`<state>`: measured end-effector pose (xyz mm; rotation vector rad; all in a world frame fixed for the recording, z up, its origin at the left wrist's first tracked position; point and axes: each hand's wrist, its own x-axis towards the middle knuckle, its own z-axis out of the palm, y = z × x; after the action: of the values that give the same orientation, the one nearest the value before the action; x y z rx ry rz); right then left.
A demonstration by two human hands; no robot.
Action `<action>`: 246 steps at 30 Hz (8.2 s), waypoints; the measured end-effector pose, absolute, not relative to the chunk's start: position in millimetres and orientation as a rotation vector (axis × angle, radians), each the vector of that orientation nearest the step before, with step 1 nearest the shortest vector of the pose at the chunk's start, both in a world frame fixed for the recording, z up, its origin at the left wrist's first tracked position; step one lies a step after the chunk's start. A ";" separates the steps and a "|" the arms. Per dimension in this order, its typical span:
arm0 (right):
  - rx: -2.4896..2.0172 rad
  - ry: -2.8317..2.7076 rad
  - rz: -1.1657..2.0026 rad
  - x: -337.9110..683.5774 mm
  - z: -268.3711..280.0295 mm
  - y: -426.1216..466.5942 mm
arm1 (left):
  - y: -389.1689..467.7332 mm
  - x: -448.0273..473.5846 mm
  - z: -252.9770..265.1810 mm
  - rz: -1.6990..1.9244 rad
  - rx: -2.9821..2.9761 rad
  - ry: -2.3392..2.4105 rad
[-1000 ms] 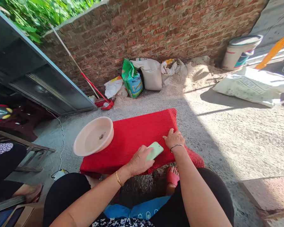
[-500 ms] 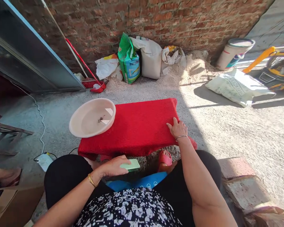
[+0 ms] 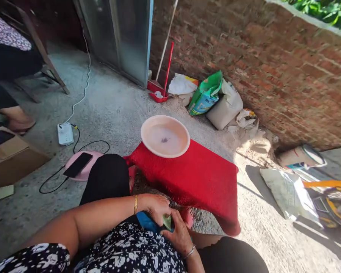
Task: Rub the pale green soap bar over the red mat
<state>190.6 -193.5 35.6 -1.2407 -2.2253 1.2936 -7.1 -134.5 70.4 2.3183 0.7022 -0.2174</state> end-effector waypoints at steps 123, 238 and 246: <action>-2.561 -1.240 0.274 319.8 82.2 -145.5 | -48.9 -40.9 51.4 0.797 2.449 1.771; -2.606 -1.040 0.301 311.6 75.9 -76.9 | -50.9 -39.1 50.8 0.771 2.459 1.812; -2.005 -1.649 0.376 227.7 60.1 -78.2 | -51.3 -40.2 51.2 0.775 2.467 1.809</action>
<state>227.7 -78.2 60.1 -2.0049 -1.6488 0.3765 -40.2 -51.3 51.2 2.4671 1.8087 0.7749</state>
